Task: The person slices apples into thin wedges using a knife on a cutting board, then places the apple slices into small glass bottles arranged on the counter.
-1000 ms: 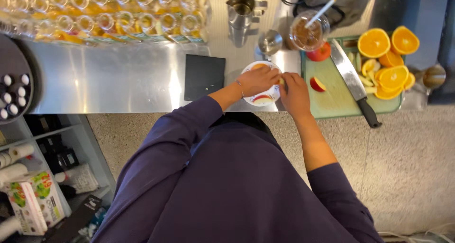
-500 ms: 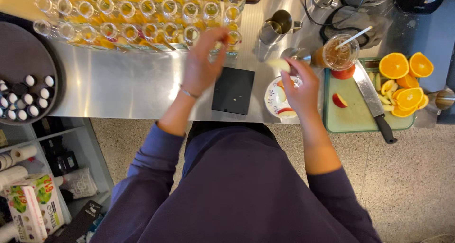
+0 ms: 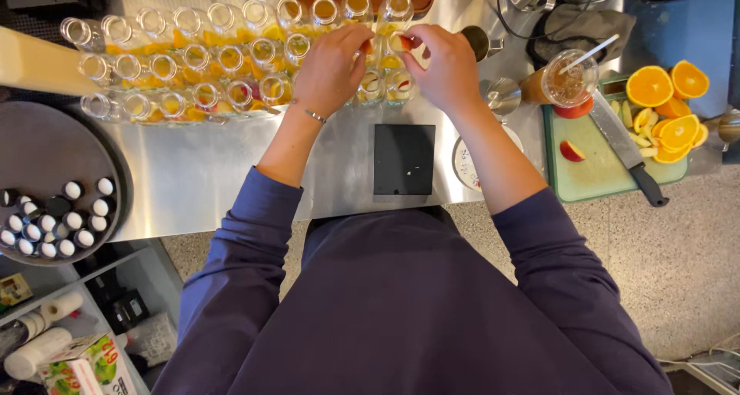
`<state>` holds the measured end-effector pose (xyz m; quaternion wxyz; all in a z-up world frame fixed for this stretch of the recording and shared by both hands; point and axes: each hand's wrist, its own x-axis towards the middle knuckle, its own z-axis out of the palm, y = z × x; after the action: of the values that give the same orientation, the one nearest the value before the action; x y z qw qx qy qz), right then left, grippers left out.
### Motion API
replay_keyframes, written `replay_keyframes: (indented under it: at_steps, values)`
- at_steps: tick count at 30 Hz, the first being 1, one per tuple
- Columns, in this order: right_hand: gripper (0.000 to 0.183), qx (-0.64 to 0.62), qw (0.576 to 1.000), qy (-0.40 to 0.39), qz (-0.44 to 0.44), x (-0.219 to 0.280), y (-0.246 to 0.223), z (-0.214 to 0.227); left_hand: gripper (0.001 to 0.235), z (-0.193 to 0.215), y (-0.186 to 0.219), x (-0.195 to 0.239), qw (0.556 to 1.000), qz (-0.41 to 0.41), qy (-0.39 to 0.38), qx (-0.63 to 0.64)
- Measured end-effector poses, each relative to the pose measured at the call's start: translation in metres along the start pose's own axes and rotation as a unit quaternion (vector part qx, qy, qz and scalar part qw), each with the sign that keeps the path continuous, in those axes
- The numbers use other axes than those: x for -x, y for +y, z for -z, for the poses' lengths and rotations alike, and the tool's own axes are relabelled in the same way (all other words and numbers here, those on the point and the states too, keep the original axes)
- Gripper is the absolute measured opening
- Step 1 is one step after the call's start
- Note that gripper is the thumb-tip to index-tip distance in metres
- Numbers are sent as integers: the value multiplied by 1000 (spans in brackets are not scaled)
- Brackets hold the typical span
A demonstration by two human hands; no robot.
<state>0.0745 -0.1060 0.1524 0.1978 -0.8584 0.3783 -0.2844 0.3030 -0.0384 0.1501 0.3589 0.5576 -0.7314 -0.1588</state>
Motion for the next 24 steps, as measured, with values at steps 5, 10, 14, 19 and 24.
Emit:
replay_keyframes:
  at_steps: [5, 10, 14, 19, 24]
  values:
    - [28, -4, 1000, -2, -18, -4, 1, -4, 28, 2, -1, -2, 1000, -9, -7, -5]
    - [35, -1, 999, 21, 26, 3, -8, 11, 29, 15, 25, 0, 996, -58, 63, -10]
    - [15, -96, 991, 84, -38, 47, -1, 37, 20, 7, 71, 25, 991, 24, 79, 103]
    - [26, -152, 952, 208, -167, 163, 40, 78, 19, -63, 115, 62, 986, 4, -94, 139]
    - [13, -10, 942, 12, -336, 255, 60, 89, 37, -161, 136, 80, 968, -34, -224, 104]
